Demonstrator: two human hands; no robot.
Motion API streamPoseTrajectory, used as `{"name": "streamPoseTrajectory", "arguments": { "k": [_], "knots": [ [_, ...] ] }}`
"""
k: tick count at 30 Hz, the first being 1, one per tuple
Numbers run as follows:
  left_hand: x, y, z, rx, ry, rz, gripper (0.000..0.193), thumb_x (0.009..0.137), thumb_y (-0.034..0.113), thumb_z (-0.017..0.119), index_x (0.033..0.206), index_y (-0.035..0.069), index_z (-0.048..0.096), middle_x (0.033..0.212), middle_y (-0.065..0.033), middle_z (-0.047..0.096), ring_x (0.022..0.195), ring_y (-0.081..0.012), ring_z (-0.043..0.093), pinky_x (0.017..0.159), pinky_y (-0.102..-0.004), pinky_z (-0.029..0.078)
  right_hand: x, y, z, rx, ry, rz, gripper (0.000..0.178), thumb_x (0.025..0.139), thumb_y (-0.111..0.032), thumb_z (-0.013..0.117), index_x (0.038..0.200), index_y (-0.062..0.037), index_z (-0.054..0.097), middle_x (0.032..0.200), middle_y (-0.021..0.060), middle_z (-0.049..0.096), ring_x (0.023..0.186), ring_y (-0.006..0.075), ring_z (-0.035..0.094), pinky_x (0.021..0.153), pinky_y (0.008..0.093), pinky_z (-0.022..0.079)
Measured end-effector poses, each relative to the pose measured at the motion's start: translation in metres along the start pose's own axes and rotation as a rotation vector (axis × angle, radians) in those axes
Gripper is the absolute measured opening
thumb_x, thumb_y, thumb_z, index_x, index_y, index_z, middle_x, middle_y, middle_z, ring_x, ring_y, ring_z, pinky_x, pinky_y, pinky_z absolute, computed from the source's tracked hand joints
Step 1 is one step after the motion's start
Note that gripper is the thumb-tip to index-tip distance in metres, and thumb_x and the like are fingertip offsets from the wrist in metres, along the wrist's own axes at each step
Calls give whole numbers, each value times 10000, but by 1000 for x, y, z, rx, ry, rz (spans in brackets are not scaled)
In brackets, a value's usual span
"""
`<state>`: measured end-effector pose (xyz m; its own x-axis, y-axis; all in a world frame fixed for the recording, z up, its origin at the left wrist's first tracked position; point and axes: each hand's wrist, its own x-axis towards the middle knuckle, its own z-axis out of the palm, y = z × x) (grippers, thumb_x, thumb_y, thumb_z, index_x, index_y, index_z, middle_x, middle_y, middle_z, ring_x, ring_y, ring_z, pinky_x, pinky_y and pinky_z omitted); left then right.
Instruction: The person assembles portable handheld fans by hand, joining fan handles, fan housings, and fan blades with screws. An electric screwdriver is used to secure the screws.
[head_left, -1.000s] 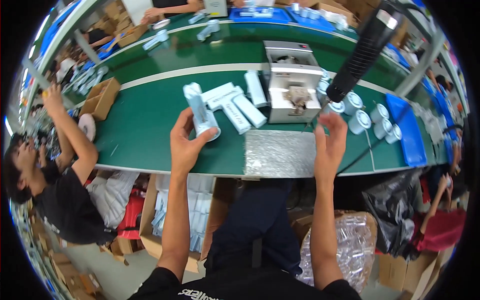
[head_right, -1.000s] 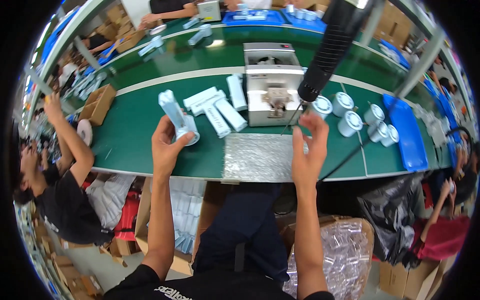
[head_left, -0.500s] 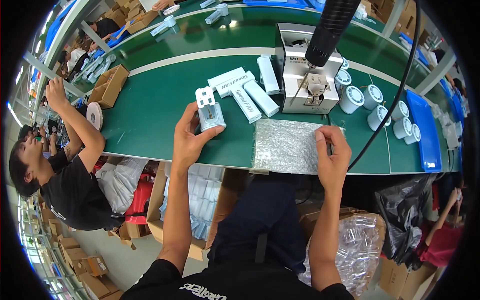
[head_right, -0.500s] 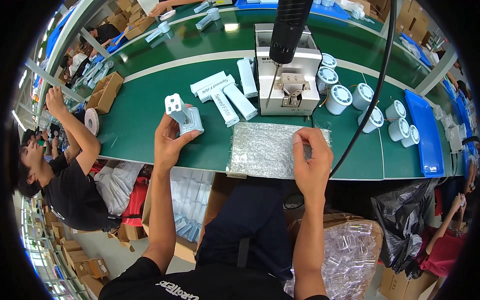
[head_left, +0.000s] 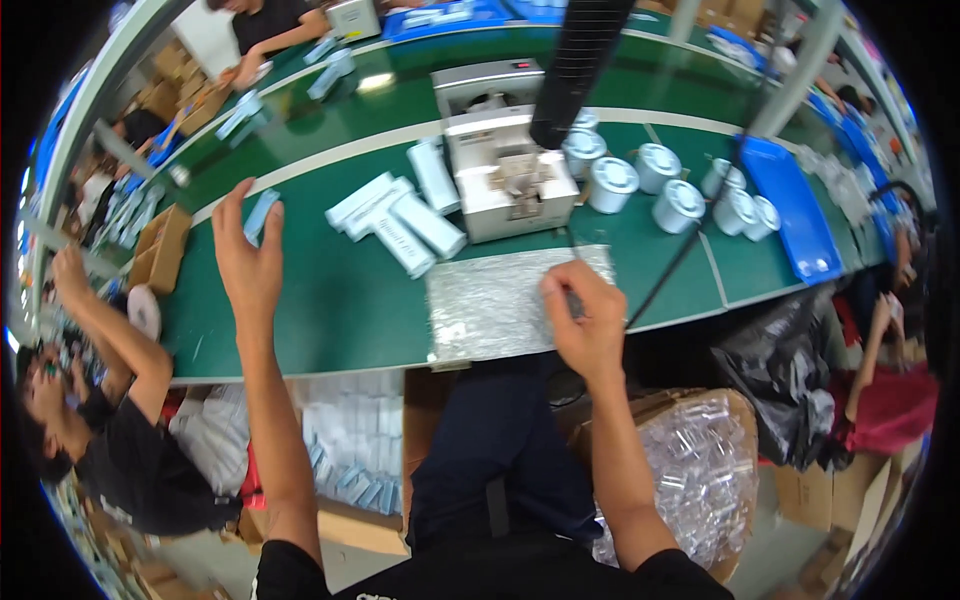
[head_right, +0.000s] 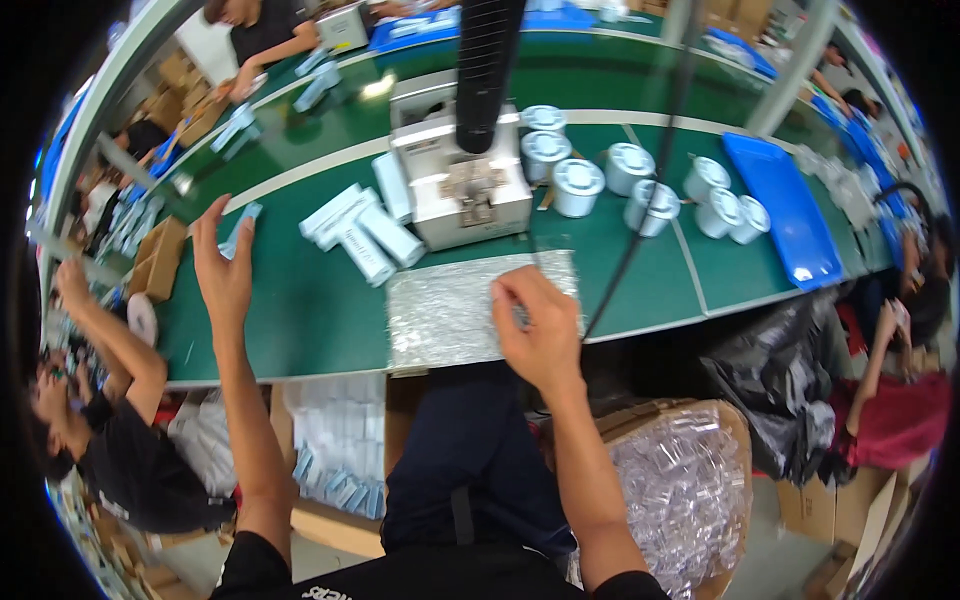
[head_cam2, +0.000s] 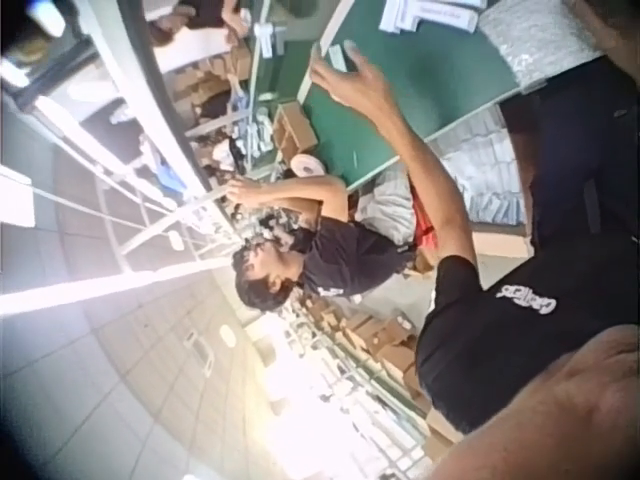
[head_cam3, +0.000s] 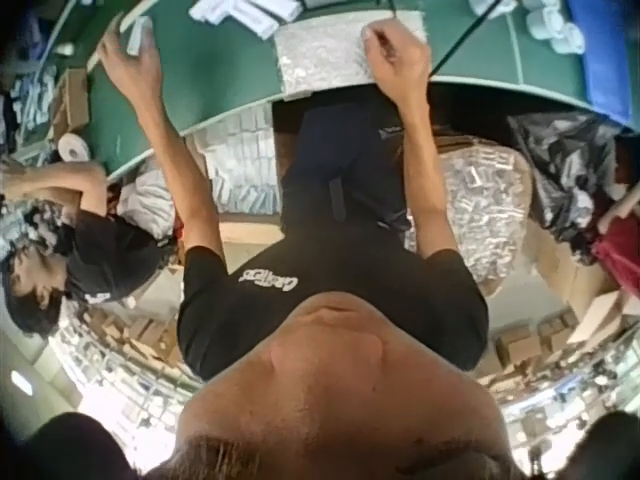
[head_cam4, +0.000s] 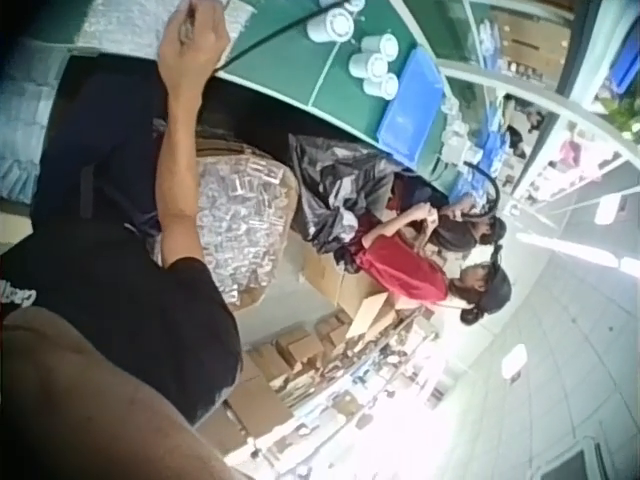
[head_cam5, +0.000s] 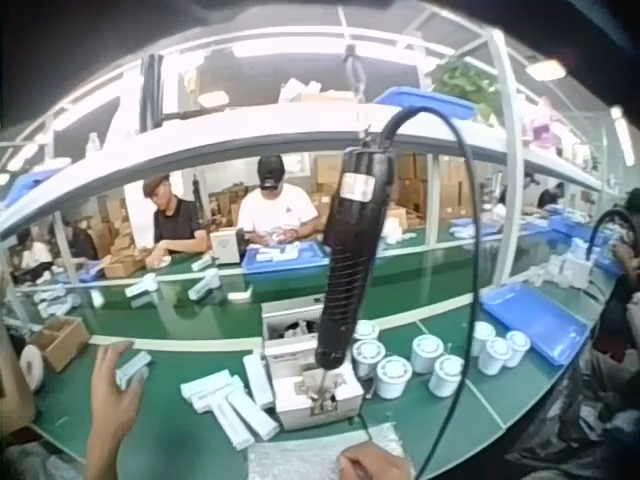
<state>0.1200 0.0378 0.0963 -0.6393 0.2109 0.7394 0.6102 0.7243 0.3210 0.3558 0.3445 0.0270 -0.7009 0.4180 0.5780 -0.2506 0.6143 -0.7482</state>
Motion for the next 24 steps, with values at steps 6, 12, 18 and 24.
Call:
{"name": "streamPoseTrajectory", "arguments": {
  "k": [6,12,18,24],
  "knots": [
    [30,64,89,-406,-466,0,528,1020,365,665,1450,73,570,1403,-178,611,1269,-313,594,1020,-372,470,-5,-7,-2,295,-54,-185,28,843,42,664,816,49,659,801,135,703,713,248,697,655,324,541],
    [36,46,145,-586,-782,-84,477,1032,392,613,1382,68,615,1218,-169,681,1073,-252,635,982,-350,473,1,-29,-108,-147,561,-212,344,1010,-128,522,766,52,685,783,151,721,718,206,675,670,306,532],
    [37,47,135,-723,-758,24,336,882,134,556,1198,49,631,1146,-100,674,1028,-224,602,956,-333,463,92,154,-249,-70,817,321,405,1054,-338,557,1169,22,703,1107,129,717,1002,196,641,940,322,470],
    [37,43,130,-699,-763,11,396,838,108,548,1217,31,633,1163,-123,673,1040,-251,616,964,-339,468,134,198,-253,645,260,544,633,1017,-551,498,1319,-23,671,1329,197,683,1114,258,669,954,363,516]
  ]
}}
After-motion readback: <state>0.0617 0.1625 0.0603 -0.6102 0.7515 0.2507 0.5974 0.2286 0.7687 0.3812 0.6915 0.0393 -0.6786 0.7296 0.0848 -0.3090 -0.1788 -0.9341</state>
